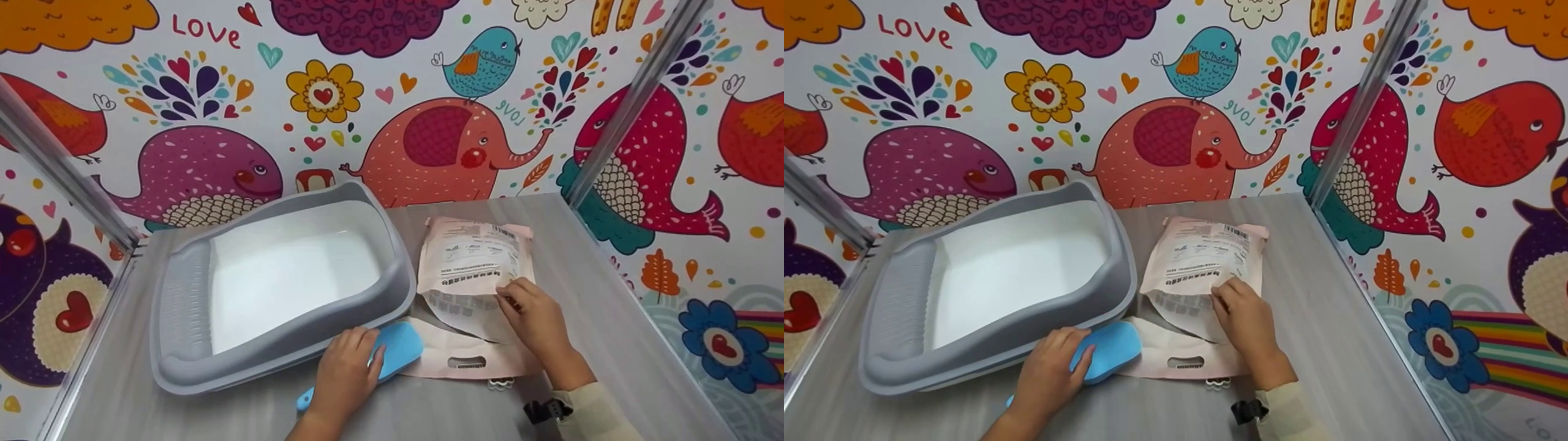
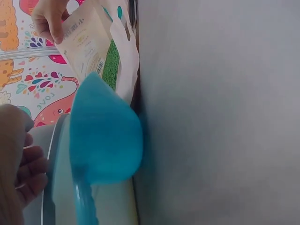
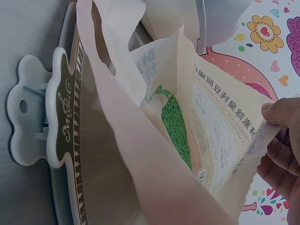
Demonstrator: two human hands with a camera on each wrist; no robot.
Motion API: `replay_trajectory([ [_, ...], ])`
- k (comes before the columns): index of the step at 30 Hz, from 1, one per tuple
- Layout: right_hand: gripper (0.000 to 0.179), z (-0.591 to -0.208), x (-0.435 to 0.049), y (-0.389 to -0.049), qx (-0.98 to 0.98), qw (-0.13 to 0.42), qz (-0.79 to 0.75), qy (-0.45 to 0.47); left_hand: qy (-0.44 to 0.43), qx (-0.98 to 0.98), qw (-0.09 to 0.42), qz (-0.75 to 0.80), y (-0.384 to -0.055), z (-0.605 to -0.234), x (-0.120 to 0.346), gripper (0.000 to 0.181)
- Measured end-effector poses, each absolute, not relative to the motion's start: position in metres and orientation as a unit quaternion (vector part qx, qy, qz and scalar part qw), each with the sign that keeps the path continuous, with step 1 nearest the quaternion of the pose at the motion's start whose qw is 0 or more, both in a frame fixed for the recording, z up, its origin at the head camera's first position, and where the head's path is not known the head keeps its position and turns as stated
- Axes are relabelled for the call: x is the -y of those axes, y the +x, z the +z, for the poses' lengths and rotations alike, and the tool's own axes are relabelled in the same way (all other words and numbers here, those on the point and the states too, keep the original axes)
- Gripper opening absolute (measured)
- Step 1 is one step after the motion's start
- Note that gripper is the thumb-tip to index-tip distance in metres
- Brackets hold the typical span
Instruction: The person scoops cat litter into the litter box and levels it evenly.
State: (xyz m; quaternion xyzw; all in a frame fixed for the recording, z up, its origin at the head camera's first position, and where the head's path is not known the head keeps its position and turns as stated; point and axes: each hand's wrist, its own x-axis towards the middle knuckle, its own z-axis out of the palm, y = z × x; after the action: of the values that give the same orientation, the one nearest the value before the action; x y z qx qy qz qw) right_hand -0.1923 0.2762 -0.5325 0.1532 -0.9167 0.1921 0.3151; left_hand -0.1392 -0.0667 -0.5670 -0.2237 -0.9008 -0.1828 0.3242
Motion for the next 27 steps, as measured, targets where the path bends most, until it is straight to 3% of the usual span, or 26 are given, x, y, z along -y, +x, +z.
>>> replay_trajectory([
  [7, 0.024, -0.532, -0.278, -0.192, 0.916, 0.315, 0.192, 0.156, -0.202, 0.931, 0.259, -0.159, -0.127, -0.566, 0.077, 0.033],
  [13, 0.024, -0.532, -0.278, -0.191, 0.920, 0.309, 0.189, 0.151, -0.169, 0.961, 0.146, -0.164, -0.117, -0.559, 0.088, 0.057],
  [19, 0.023, -0.531, -0.276, -0.191, 0.921, 0.304, 0.191, 0.149, -0.146, 0.968, 0.081, -0.187, -0.109, -0.558, 0.101, 0.072],
  [23, 0.023, -0.532, -0.277, -0.191, 0.922, 0.302, 0.192, 0.148, -0.136, 0.973, 0.047, -0.181, -0.107, -0.563, 0.111, 0.073],
  [27, 0.024, -0.533, -0.277, -0.191, 0.920, 0.307, 0.192, 0.149, -0.140, 0.975, 0.029, -0.169, -0.106, -0.569, 0.119, 0.059],
])
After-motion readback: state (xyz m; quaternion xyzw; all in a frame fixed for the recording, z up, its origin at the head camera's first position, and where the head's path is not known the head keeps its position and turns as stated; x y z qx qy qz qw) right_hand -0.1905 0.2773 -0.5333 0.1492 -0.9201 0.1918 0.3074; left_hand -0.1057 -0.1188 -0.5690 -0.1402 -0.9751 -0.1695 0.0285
